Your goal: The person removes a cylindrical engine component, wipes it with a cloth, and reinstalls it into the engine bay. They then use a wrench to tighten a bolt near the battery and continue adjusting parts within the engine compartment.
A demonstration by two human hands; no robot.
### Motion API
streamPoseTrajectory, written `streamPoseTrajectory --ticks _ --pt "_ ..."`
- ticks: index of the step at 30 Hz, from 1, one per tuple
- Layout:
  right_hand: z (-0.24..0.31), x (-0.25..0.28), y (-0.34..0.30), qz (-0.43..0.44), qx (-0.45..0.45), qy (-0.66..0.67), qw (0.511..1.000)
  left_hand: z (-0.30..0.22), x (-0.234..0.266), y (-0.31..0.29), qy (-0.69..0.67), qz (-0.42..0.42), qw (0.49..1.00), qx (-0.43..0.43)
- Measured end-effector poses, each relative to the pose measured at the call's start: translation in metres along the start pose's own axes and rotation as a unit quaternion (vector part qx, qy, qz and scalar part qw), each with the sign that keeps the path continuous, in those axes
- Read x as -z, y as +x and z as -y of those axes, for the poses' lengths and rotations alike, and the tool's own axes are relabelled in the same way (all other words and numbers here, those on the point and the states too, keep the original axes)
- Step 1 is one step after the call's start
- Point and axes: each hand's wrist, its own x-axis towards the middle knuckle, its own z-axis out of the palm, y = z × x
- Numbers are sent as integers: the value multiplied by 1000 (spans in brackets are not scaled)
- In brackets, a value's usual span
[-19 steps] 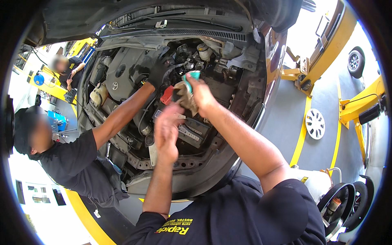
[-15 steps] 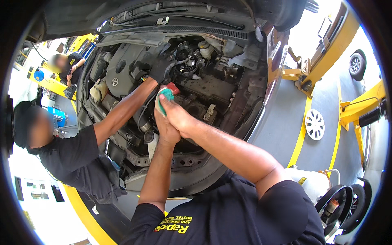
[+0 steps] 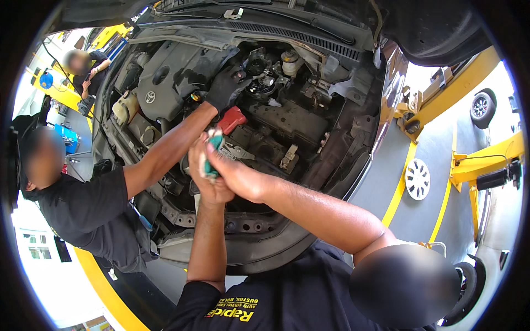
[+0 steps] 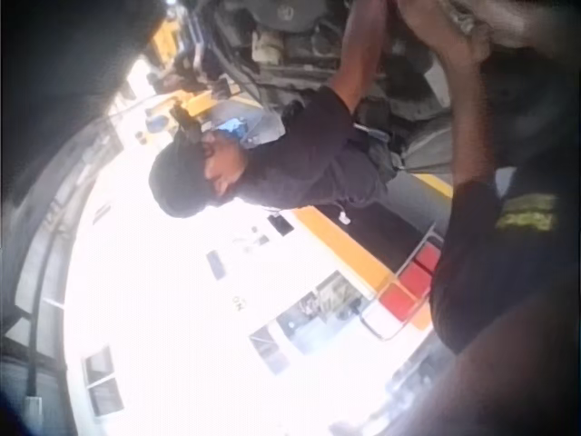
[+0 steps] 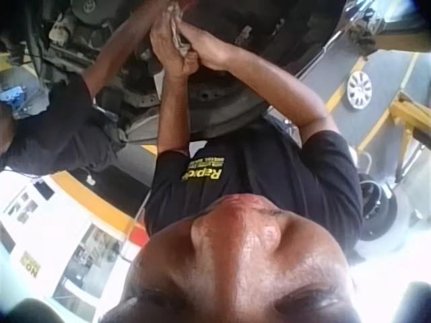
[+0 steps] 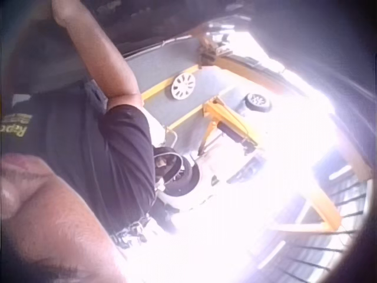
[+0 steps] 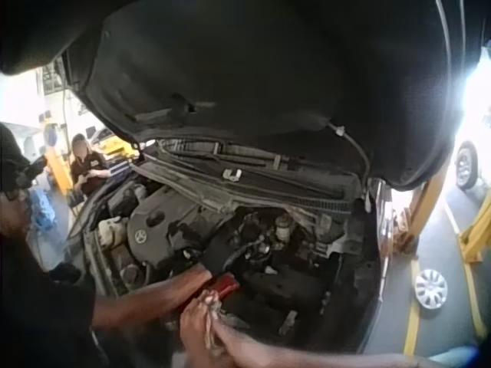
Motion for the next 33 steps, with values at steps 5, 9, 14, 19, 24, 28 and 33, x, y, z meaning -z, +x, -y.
streamPoseTrajectory --ticks 5,9,14,19,24,28,33 --pt "8 17 -14 68 31 -183 980 13 -9 -18 -348 -209 838 365" --pt "-12 36 8 -149 40 -20 988 -42 -49 -14 -222 46 954 195" --pt "21 93 21 -385 17 -72 920 -78 -24 -20 -399 200 858 252" --pt "30 172 30 -385 63 -674 627 -66 -13 -27 -293 235 899 227" --pt "-6 194 29 -167 -101 -853 484 -61 -13 -32 -303 229 881 283" --pt "16 161 16 -56 -249 -827 501 -54 -9 -41 -241 231 901 277" --pt "48 117 -22 -68 -169 -701 689 -44 -18 -43 -269 164 871 377"
